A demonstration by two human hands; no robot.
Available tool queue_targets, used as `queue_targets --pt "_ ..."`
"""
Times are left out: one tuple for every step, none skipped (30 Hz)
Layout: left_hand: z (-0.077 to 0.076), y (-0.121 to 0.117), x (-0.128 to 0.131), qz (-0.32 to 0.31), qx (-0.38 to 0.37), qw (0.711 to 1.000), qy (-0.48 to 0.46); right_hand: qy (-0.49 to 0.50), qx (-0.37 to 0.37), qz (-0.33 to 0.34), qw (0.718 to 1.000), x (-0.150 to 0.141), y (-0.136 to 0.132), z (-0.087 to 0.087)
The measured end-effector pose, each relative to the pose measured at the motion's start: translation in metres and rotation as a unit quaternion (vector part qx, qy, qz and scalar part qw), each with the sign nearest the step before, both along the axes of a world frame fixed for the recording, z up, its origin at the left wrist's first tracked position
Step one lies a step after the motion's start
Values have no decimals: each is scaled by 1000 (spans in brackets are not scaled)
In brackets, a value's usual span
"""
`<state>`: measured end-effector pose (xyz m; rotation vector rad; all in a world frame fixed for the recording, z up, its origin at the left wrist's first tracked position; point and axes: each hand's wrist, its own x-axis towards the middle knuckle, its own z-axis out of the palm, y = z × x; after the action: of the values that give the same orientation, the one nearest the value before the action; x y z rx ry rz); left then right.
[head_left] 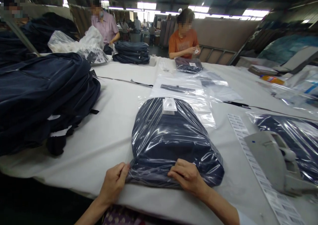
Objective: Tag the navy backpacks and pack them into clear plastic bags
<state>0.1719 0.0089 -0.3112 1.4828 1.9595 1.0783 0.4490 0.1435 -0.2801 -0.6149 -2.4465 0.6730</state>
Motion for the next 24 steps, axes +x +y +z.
queue_targets --pt "-2 2 -1 1 -29 1000 5 6 -11 -15 1000 -1 0 0" --pt "-3 3 -3 -5 -53 999 9 12 -17 -33 999 -2 0 0" --pt "-4 5 -5 -12 -73 997 11 16 -14 -49 999 -2 1 0" --pt "-4 6 -7 -15 -89 996 13 18 0 -55 998 -1 1 0" --pt "-4 7 -9 -16 -101 995 15 17 23 -52 998 0 2 0" --pt "-4 8 -11 -17 -110 994 16 7 53 -38 998 2 2 0" --pt "-4 8 -12 -17 -116 993 20 -12 85 -12 996 4 2 0" --pt "-4 8 -13 -18 -121 992 24 -40 114 24 992 5 3 2" --pt "-4 7 -13 -19 -125 992 30 -73 135 66 986 7 3 4" --pt "-4 7 -13 -19 -129 991 35 -107 146 105 978 7 2 7" --pt "-4 8 -14 -18 -133 990 40 -140 147 142 969 7 2 10" --pt "-4 9 -14 -14 -138 989 45 -165 141 171 961 5 2 13" --pt "-4 10 -15 -11 -143 988 50 -179 129 190 957 3 2 16" --pt "-2 12 -16 -9 -150 987 56 -188 115 201 954 1 1 19" --pt "0 14 -17 -10 -158 985 62 -192 103 206 954 -1 1 21" --pt "4 15 -18 -11 -162 984 70 -195 93 210 954 -3 1 22" --pt "9 14 -19 -10 -155 985 80 -196 86 211 954 -4 1 22" --pt "14 11 -18 2 -125 987 98 -196 79 208 955 -5 2 22" --pt "19 6 -14 32 -68 989 123 -198 73 208 955 -5 2 22" --pt "23 -1 -8 70 11 986 154 -202 67 208 955 -5 2 21" --pt "26 -9 1 96 102 973 184 -208 60 209 954 -4 2 21" --pt "27 -17 12 97 187 953 216 -213 55 210 953 -4 2 20" --pt "26 -24 26 61 249 935 246 -218 51 211 952 -3 2 20" --pt "23 -29 39 -15 277 919 279 -220 49 212 951 -3 1 19"
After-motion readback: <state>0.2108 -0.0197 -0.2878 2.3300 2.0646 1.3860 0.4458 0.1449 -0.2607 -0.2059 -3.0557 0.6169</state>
